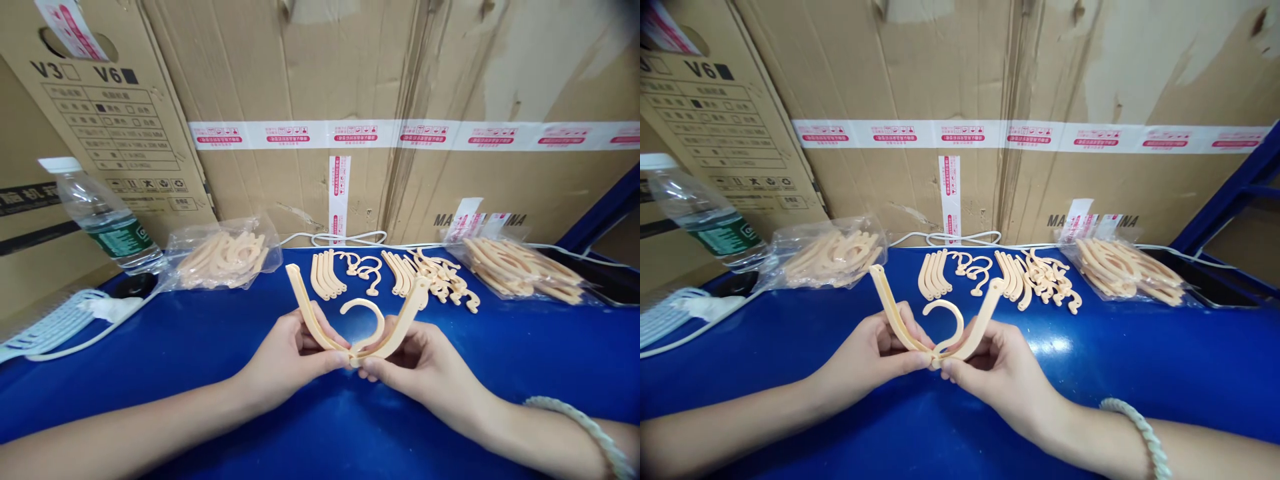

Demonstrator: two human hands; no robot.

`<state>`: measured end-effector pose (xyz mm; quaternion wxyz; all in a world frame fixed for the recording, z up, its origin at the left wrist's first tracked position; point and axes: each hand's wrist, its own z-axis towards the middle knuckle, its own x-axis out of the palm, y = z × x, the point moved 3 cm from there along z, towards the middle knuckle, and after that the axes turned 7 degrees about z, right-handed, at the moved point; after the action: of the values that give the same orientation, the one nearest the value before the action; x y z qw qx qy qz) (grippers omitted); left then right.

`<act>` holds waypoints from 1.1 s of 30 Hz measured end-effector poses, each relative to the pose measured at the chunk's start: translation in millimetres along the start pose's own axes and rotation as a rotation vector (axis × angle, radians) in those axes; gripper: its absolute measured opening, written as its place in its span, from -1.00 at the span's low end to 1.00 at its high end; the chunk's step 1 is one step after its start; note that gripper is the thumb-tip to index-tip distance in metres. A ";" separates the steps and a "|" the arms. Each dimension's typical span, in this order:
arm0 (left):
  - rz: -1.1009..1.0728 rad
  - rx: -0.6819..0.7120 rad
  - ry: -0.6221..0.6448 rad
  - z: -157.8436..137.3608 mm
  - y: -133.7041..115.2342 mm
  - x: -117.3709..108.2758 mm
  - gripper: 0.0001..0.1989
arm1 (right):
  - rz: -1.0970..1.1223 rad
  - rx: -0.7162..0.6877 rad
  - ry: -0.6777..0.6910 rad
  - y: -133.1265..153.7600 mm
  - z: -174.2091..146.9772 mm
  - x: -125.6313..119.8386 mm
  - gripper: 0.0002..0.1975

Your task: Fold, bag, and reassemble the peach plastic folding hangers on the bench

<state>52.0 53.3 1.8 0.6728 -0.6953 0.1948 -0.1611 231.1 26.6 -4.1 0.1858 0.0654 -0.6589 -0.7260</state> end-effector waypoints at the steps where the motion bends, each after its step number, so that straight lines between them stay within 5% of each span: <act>1: -0.007 0.009 0.008 0.0 -0.5 -0.5 -0.69 | -0.017 -0.017 -0.015 2.2 -0.3 -1.2 -0.77; 8: 0.076 0.090 -0.057 -1.7 -11.0 -7.4 -0.79 | -0.187 -0.171 -0.021 29.6 -4.6 -25.5 -0.82; 16: 0.108 0.073 -0.082 0.4 -10.9 -12.8 -0.78 | -0.356 -0.084 -0.085 31.9 -16.4 -75.6 -0.84; 22: 0.186 0.058 -0.173 12.2 -13.9 -42.7 -0.78 | -0.638 -0.127 -0.059 41.3 -7.0 -110.9 -0.76; 28: 0.722 0.247 -0.065 16.9 -20.2 -51.7 -0.92 | -0.999 -0.381 0.031 42.4 1.8 -108.1 -0.82; 33: 1.039 0.456 -0.044 6.9 -21.9 -41.3 -0.96 | -0.787 -0.467 -0.152 53.7 -38.4 -79.8 -0.70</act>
<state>20.5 79.9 24.9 0.8007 -0.3485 0.4575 0.1678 327.7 15.9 31.8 -0.1431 0.2135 -0.4146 -0.8730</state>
